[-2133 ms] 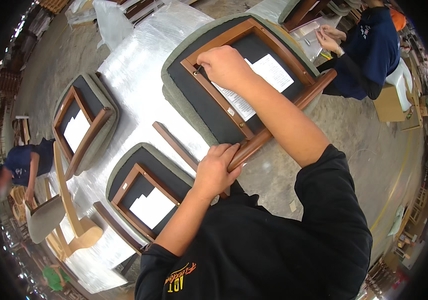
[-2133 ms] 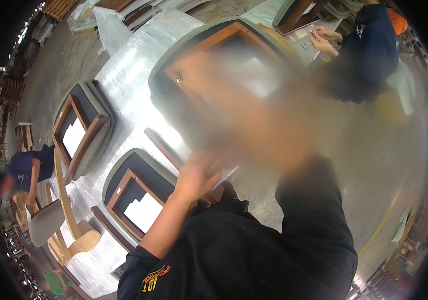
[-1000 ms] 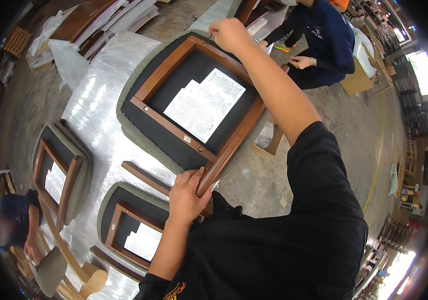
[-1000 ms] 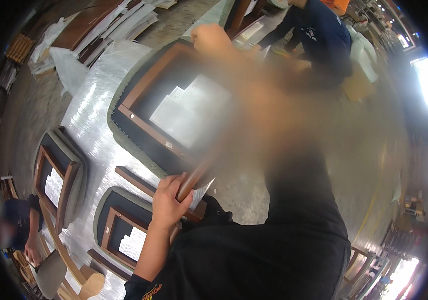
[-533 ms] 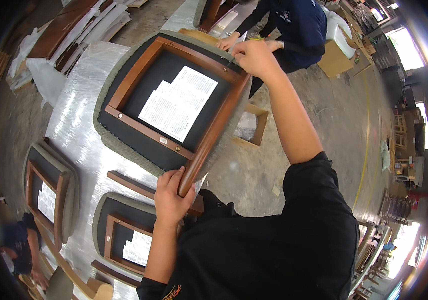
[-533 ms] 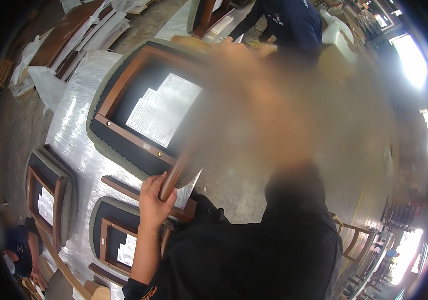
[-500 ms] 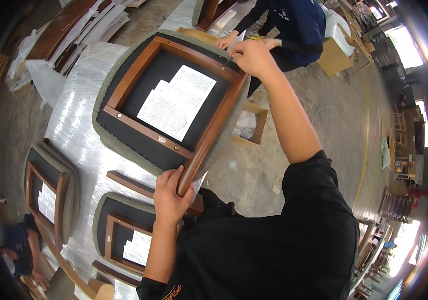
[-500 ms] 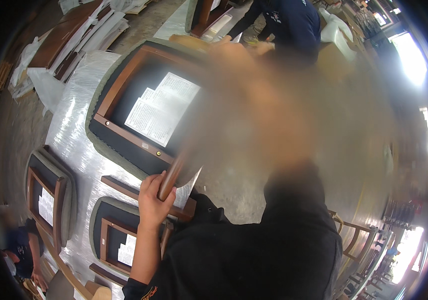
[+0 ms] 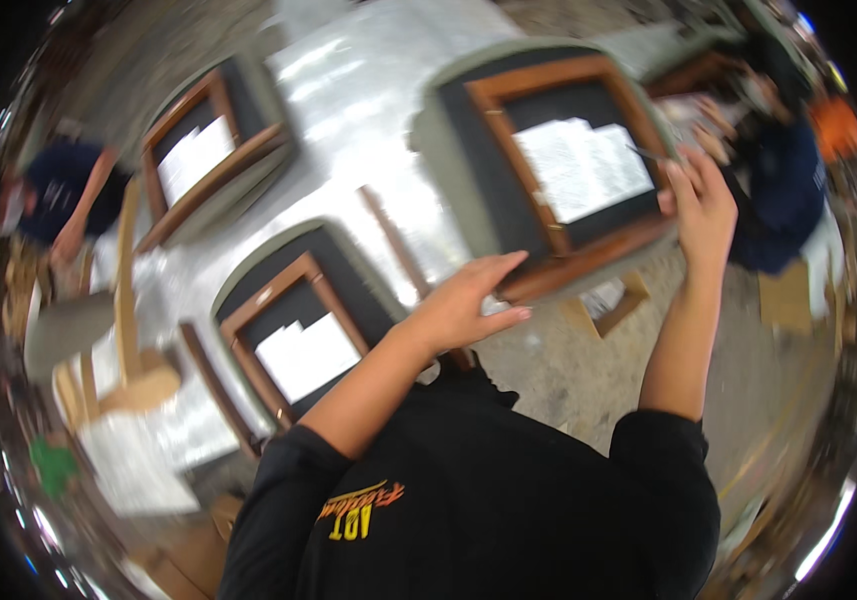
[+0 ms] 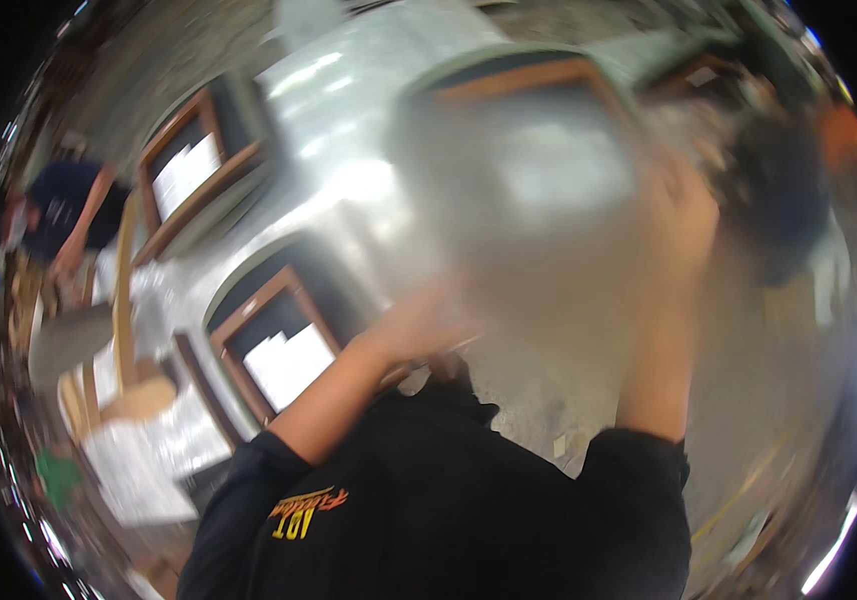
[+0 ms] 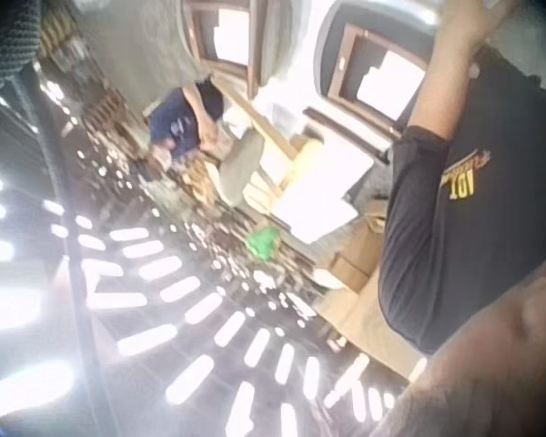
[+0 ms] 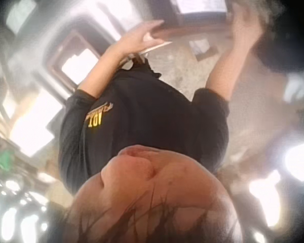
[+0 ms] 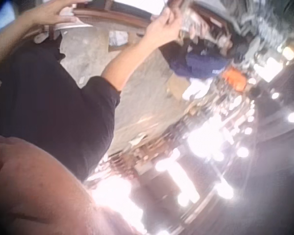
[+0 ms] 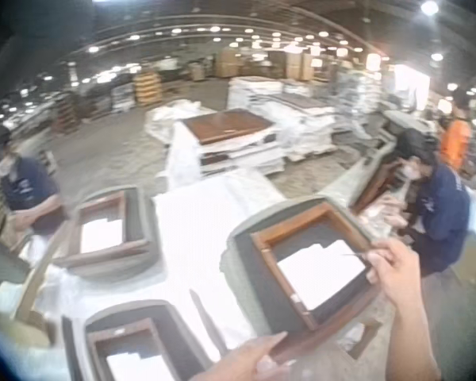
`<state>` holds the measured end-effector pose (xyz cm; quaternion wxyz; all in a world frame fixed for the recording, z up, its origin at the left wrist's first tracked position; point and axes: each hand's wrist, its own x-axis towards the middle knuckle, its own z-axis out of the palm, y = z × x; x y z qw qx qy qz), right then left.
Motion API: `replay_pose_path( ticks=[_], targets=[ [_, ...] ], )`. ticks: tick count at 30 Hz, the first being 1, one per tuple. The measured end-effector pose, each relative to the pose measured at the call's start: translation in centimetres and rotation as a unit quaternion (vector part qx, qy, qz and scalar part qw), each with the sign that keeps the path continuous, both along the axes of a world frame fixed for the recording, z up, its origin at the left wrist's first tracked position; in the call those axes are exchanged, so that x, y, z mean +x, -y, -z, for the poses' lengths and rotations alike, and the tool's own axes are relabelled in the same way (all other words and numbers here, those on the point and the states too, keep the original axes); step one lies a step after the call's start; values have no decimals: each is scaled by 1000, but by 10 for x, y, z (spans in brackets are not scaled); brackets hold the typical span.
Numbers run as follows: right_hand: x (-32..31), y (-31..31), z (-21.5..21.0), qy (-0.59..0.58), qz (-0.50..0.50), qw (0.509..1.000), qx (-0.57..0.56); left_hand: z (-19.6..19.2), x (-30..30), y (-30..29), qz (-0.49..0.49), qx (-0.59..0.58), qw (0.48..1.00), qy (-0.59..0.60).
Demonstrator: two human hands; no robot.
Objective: The person assembles chairs by attaching wooden legs to upholstered seat frames using an Allen key. They repeatedly flip the seat frames, insert and tighten bolts, and place finished units aside. The process is performed one chair at a time on a plastic-covered work surface.
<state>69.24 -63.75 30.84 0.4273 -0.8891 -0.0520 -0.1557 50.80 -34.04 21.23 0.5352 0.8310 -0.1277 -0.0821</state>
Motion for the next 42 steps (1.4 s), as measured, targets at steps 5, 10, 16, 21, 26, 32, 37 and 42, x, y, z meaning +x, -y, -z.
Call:
replay_pose_path(
  ticks=[5,10,16,21,26,32,37,42],
  targets=[
    [-113,-148,27,-171,-224,953,112,48,-99,-84,-238,20,971,-6],
    [-178,-304,92,-150,-364,916,-74,109,-232,-183,-519,-23,848,-107],
    [-206,-389,159,13,-352,910,-218,146,-345,-231,-603,-51,789,-110],
    [-219,-407,169,20,-332,914,-232,154,-363,-237,-593,-94,794,-88],
    [-225,-415,167,74,-341,903,-250,146,-340,-249,-539,-68,838,-38],
    [-245,-438,175,-52,-348,921,-166,150,-317,-303,-598,148,782,92],
    [-293,-503,190,-3,-481,869,-117,181,-296,-334,-603,258,739,-156],
    [-341,-569,199,-23,-537,841,-59,202,-296,-330,-617,235,738,-142]
  ],
)
